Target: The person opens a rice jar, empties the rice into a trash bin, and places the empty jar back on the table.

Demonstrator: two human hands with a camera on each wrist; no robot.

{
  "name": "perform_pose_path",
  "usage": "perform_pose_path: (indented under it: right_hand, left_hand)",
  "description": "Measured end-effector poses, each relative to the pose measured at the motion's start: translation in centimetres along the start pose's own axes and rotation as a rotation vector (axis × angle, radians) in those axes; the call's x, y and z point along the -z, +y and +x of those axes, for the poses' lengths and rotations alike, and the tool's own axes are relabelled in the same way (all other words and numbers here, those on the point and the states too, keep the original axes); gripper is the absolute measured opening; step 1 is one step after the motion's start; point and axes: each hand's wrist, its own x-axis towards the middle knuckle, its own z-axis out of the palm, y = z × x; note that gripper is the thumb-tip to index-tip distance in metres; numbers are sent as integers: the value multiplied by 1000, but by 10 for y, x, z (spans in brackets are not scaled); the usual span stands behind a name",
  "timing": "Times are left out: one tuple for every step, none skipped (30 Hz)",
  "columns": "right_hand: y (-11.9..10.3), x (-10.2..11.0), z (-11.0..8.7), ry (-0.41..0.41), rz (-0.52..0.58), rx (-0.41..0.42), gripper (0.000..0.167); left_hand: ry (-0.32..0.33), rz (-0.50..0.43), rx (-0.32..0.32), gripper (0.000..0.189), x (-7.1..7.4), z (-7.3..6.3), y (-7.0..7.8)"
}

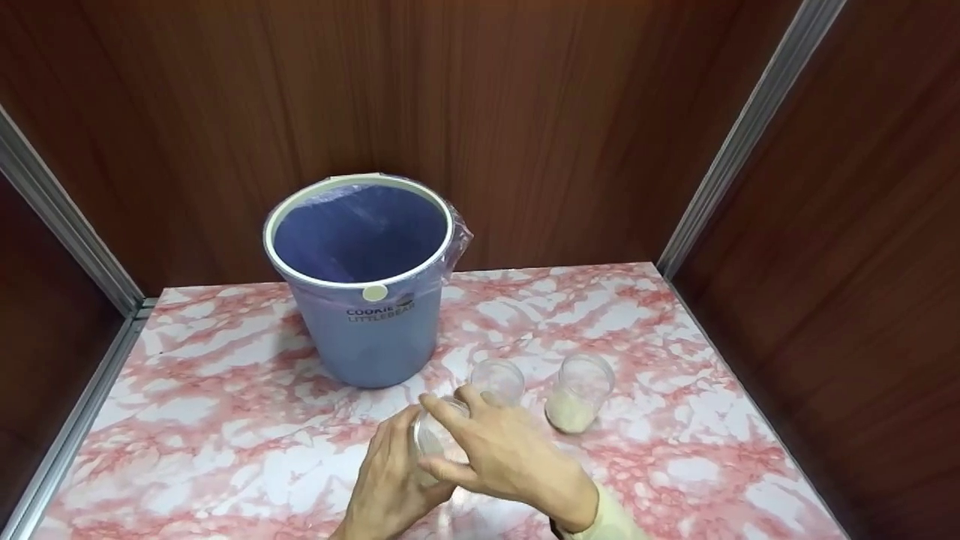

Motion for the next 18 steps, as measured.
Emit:
perform_pose_path:
  right_hand:
    - [1, 2, 0, 2, 8, 35, 64]
    - [3, 3, 0, 1, 21, 76, 66]
    - [4, 5, 0, -1, 39, 124, 69]
    - [6, 7, 0, -3, 55, 172, 71]
    - [7, 8, 0, -3, 69, 214, 73]
    - [8, 9, 0, -5, 80, 247, 73]
    - [9, 10, 0, -7, 92, 277, 73]
    - [11, 10, 0, -12, 105, 298, 73]
    - [12, 11, -1, -22, 120, 302, 74]
    - [12, 11, -1, -30, 139, 291, 74]
    - [12, 11, -2, -38, 159, 260, 75]
    - [12, 11, -3, -39, 165, 222, 76]
    - [12, 11, -3, -39, 165, 172, 76]
    - [11, 10, -4, -38, 156, 112, 77]
    - [10, 10, -4, -38, 139, 48, 76]
    - [8, 9, -5, -36, 112, -10, 75]
    - [7, 7, -5, -38, 75, -61, 73]
    - [5, 6, -5, -39, 39, -94, 71]
  left_hand:
    - [-14, -42, -5, 97, 1, 0, -2]
    - [-30, -79, -11, 96, 1, -1, -4]
    - [-49, -111, -14, 96, 2, -1, -6]
    - [-66, -143, -16, 96, 2, -1, -7]
    - [-83, -168, -19, 96, 3, -2, -9]
    - [-100, -184, -20, 96, 3, -2, -10]
    - [-110, -195, -21, 96, 2, -2, -11]
    - [-115, -194, -20, 97, 2, -2, -11]
    - [-113, -193, -17, 99, 1, -3, -11]
    - [-104, -185, -17, 99, 0, -2, -10]
    - [-87, -164, -19, 99, -1, -3, -9]
    - [-66, -143, -21, 97, -2, -2, -8]
    - [-44, -112, -22, 97, -4, -2, -7]
    - [-15, -74, -31, 97, -5, -1, -5]
    - [13, -41, -40, 97, -7, -1, -3]
    - [46, -4, -52, 98, -8, 0, -2]
    - [77, 36, -60, 99, -9, 1, 0]
    - [106, 73, -70, 100, -11, 2, 1]
